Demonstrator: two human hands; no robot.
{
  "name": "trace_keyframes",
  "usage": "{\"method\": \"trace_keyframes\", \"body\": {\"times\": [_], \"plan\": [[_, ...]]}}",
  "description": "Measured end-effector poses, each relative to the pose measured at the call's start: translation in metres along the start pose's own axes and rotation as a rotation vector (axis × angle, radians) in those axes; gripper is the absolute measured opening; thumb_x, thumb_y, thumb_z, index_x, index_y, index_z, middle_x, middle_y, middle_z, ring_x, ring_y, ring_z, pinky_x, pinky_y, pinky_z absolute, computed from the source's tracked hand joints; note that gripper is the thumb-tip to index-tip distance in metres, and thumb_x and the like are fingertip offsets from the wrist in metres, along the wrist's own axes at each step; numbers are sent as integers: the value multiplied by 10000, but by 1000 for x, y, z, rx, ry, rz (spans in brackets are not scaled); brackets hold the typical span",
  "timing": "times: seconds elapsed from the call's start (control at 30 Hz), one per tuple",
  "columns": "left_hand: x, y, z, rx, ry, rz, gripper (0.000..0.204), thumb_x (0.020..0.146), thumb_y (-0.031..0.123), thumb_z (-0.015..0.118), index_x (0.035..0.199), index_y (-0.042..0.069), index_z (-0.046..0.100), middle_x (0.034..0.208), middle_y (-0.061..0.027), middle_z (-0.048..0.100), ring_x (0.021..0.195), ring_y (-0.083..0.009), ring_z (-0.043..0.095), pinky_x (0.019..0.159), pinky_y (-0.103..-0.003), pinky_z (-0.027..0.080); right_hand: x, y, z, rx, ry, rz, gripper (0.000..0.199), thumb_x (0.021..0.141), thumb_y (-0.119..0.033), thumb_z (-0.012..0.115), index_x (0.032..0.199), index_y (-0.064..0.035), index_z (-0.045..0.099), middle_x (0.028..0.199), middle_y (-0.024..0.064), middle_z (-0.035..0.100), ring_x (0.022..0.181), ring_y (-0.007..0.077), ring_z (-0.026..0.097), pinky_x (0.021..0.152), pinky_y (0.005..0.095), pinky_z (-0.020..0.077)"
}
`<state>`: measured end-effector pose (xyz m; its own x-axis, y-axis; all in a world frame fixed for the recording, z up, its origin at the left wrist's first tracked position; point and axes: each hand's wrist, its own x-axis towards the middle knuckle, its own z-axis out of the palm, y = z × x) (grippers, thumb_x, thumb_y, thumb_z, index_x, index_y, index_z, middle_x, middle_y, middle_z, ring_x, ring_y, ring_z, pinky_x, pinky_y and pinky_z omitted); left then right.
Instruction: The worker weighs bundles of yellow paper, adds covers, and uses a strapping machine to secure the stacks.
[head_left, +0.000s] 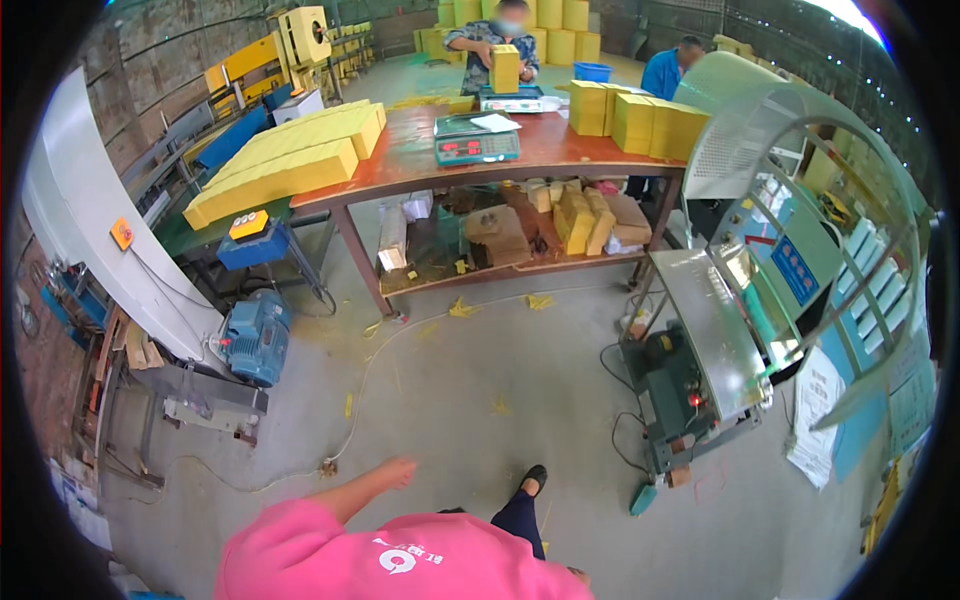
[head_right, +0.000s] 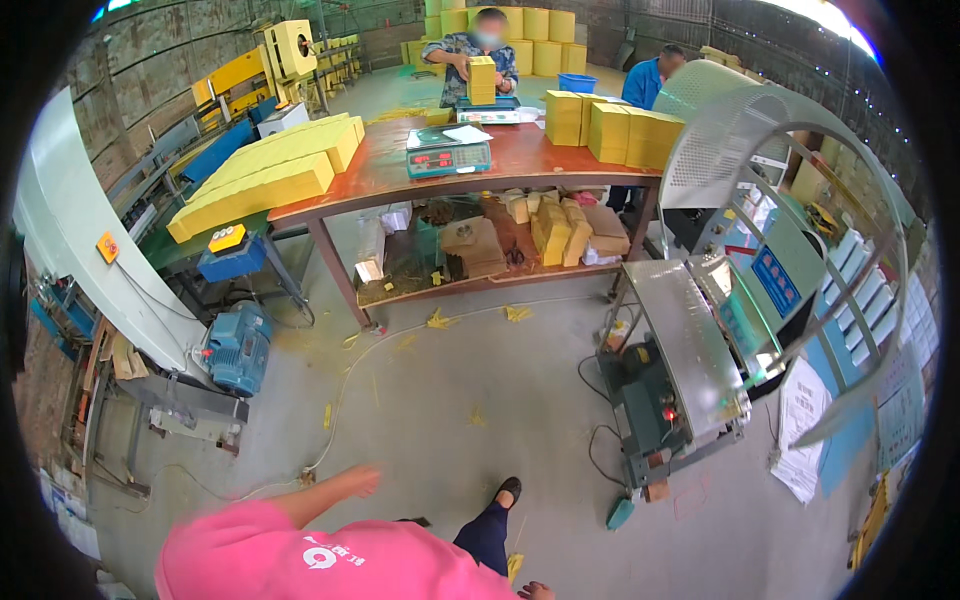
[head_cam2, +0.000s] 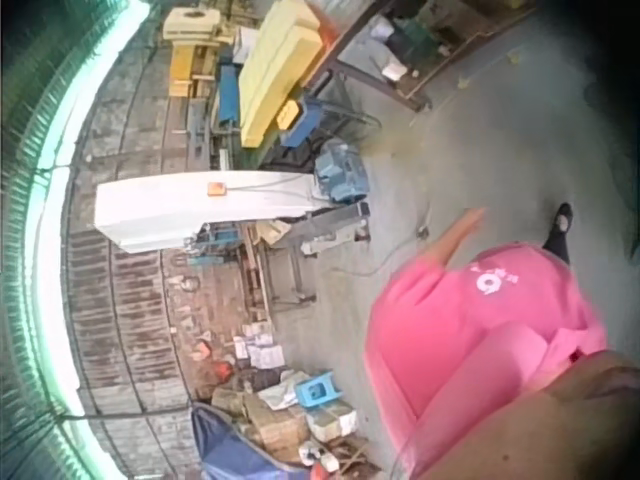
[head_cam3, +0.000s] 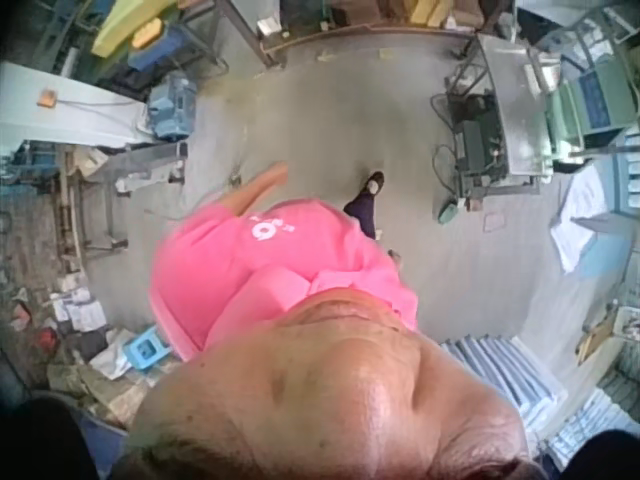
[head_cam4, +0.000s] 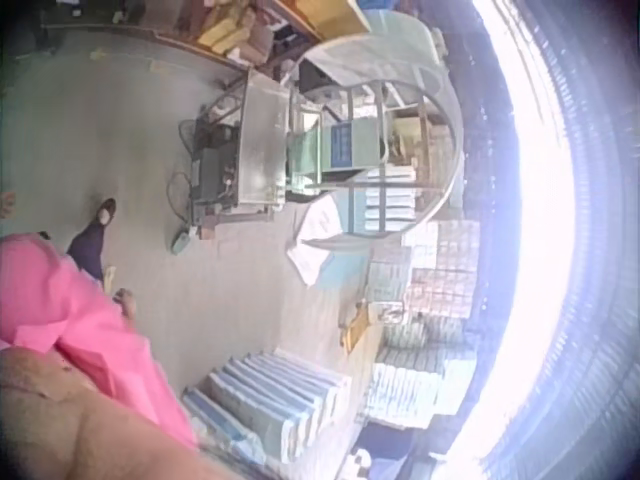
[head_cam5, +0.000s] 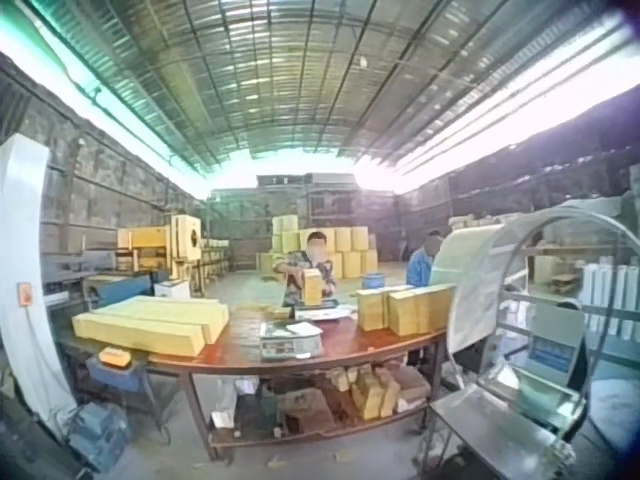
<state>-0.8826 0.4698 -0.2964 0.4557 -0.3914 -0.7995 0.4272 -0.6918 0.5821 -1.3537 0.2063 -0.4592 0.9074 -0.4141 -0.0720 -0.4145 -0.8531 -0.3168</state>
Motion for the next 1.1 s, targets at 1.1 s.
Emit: {"method": "trace_keyframes", "body": {"times": [1.1], "plan": [[289, 986, -237, 74, 462, 925, 195, 901, 215, 608, 888, 27, 658, 806, -44, 652, 711, -120, 626, 605, -265, 497, 1104, -94, -494, 1329, 245, -52, 223, 928, -131, 574, 1058, 21, 671, 888, 62, 663, 800, 126, 627, 736, 271, 502]]}}
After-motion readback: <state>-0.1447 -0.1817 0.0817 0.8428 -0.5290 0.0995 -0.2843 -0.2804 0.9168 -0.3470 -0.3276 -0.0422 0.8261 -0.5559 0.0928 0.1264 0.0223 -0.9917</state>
